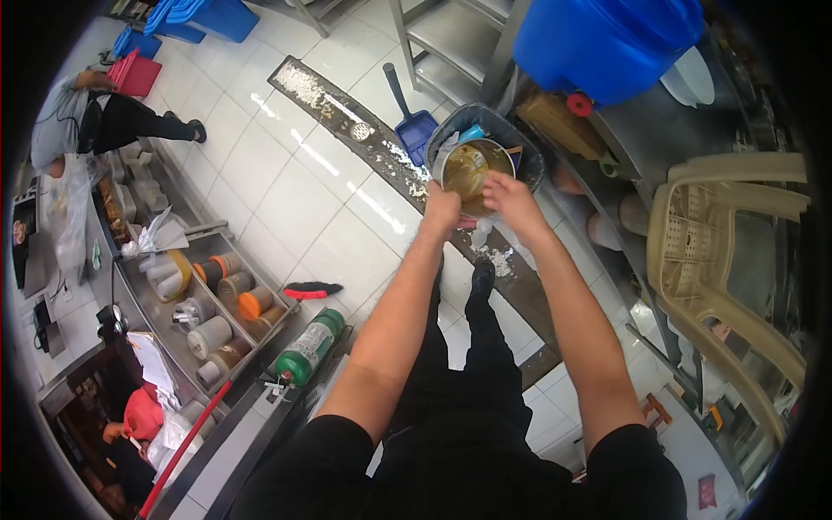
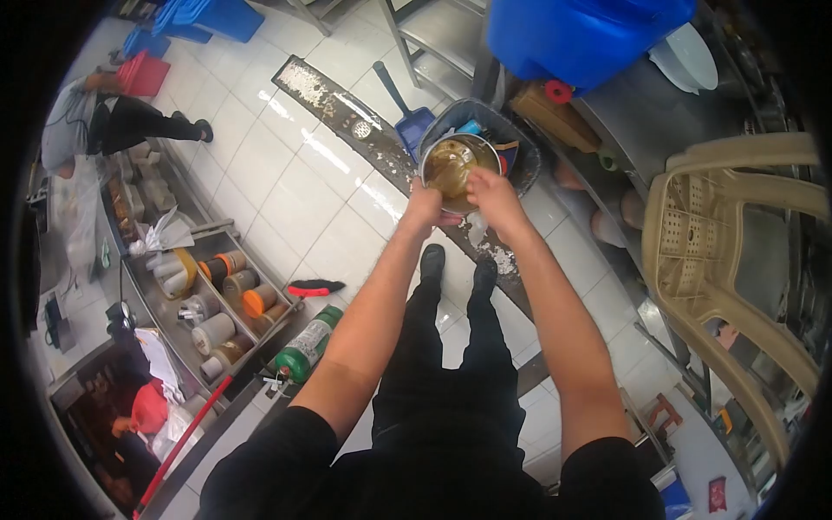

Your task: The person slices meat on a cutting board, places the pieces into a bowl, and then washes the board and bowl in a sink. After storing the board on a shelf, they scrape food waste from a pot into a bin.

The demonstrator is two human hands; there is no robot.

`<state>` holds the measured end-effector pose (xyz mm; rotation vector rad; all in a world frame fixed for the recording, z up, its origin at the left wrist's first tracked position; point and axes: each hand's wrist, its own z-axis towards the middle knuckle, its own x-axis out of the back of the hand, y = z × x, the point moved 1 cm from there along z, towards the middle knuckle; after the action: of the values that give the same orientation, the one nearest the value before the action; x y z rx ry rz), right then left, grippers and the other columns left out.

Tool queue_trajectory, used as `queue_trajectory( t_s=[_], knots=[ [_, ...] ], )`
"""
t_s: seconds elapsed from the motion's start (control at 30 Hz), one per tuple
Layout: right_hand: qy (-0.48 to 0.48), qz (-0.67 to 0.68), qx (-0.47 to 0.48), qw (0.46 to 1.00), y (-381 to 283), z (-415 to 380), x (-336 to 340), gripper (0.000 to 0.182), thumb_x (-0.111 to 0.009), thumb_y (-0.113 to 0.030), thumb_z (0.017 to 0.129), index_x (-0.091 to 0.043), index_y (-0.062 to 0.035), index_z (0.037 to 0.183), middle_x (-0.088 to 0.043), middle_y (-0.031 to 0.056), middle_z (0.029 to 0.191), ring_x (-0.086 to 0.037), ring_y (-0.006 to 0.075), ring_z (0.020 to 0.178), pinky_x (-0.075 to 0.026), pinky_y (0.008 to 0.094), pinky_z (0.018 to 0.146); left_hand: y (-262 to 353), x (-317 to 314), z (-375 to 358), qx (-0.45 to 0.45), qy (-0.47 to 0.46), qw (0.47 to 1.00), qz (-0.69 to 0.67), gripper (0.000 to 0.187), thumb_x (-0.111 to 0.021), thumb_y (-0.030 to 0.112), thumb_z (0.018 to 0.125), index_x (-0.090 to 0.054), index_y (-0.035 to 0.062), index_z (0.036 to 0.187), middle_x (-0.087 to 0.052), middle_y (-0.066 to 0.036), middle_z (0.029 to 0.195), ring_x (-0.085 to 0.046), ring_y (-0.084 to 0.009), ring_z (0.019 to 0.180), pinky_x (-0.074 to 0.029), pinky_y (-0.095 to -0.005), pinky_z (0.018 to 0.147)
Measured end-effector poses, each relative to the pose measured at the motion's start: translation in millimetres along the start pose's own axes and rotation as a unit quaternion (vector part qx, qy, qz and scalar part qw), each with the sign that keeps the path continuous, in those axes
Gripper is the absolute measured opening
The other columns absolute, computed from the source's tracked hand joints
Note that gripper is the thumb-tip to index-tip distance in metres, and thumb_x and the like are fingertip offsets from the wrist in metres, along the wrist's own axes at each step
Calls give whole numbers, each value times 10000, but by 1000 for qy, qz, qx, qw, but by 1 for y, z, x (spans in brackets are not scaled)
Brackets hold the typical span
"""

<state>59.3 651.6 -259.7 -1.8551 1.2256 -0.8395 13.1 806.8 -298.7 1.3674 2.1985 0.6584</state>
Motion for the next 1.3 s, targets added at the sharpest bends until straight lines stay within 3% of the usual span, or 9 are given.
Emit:
queue_trajectory(
  t_s=[0.17, 0.27, 0.33, 0.53, 0.7, 0.8, 0.93, 1.2, 1.3],
  knots=[
    [91, 176, -159, 967, -14, 43, 2, 294, -512, -76, 889, -691, 34, 1094, -710, 211, 1015, -704, 286, 928, -512, 396, 749, -6, -21, -19, -7, -18, 999, -49, 572, -357, -8, 916, -159, 25, 1452, -573, -349, 1204, -741, -412, 746, -678, -443, 573],
    [41, 6, -106, 993, 9, 76, -11, 321, -523, -61, 867, -683, 51, 1122, -708, 272, 1012, -705, 372, 916, -532, 456, 803, -13, -24, -30, 15, -60, 997, -41, 472, -381, 56, 977, -294, -38, 1431, -624, -336, 1169, -750, -395, 784, -685, -437, 657],
    [33, -353, 90, 931, -6, 60, -27, 252, -590, -54, 878, -665, 20, 1107, -701, 260, 1030, -694, 414, 945, -545, 501, 819, -20, -17, -27, 36, -122, 991, -45, 419, -391, 85, 1003, -409, -85, 1386, -650, -333, 1150, -756, -385, 812, -686, -429, 714],
    [-175, -430, 271, 843, 6, 15, -38, 411, -646, -68, 846, -637, 13, 1248, -617, 256, 1334, -594, 388, 1257, -499, 469, 1034, -9, 13, -35, 51, -175, 983, -10, 407, -416, 96, 1026, -508, -182, 1309, -636, -304, 1246, -697, -401, 1097, -652, -453, 905],
    [-139, -513, -16, 847, -45, 10, -34, 389, -654, -140, 872, -676, -13, 1239, -672, 249, 1269, -658, 359, 1194, -523, 444, 1008, -7, 19, -36, 58, -164, 984, -40, 405, -398, 69, 1021, -488, -192, 1317, -606, -292, 1297, -690, -396, 1111, -635, -459, 946],
    [55, -445, 34, 893, -37, 21, -40, 387, -633, -135, 878, -674, -29, 1248, -674, 247, 1261, -649, 368, 1208, -517, 446, 1017, -5, 15, -33, 56, -190, 979, -52, 400, -399, 62, 1021, -485, -189, 1319, -603, -290, 1299, -690, -393, 1109, -632, -454, 951],
    [-9, -448, 254, 857, -9, 20, -50, 383, -668, -78, 837, -659, 10, 1210, -618, 204, 1342, -569, 359, 1283, -482, 443, 1080, 8, 15, -36, 42, -233, 971, -22, 430, -377, -5, 986, -406, -179, 1378, -595, -296, 1289, -698, -428, 1072, -652, -473, 920],
    [-210, -628, 186, 726, 2, 8, -21, 319, -605, -100, 916, -685, -25, 1215, -641, 152, 1303, -596, 336, 1258, -516, 436, 1059, 17, 18, -31, -100, -217, 970, 54, 696, -360, -40, 970, -126, 119, 1607, -380, -243, 1522, -577, -399, 1284, -661, -481, 892],
    [-77, -546, 181, 815, -26, 12, -15, 278, -556, -105, 932, -693, -10, 1154, -639, 190, 1269, -610, 356, 1229, -540, 451, 1007, 18, 7, -29, -124, -186, 974, 41, 715, -338, -35, 983, -72, 166, 1615, -362, -238, 1528, -577, -395, 1283, -664, -470, 886]
  ],
)
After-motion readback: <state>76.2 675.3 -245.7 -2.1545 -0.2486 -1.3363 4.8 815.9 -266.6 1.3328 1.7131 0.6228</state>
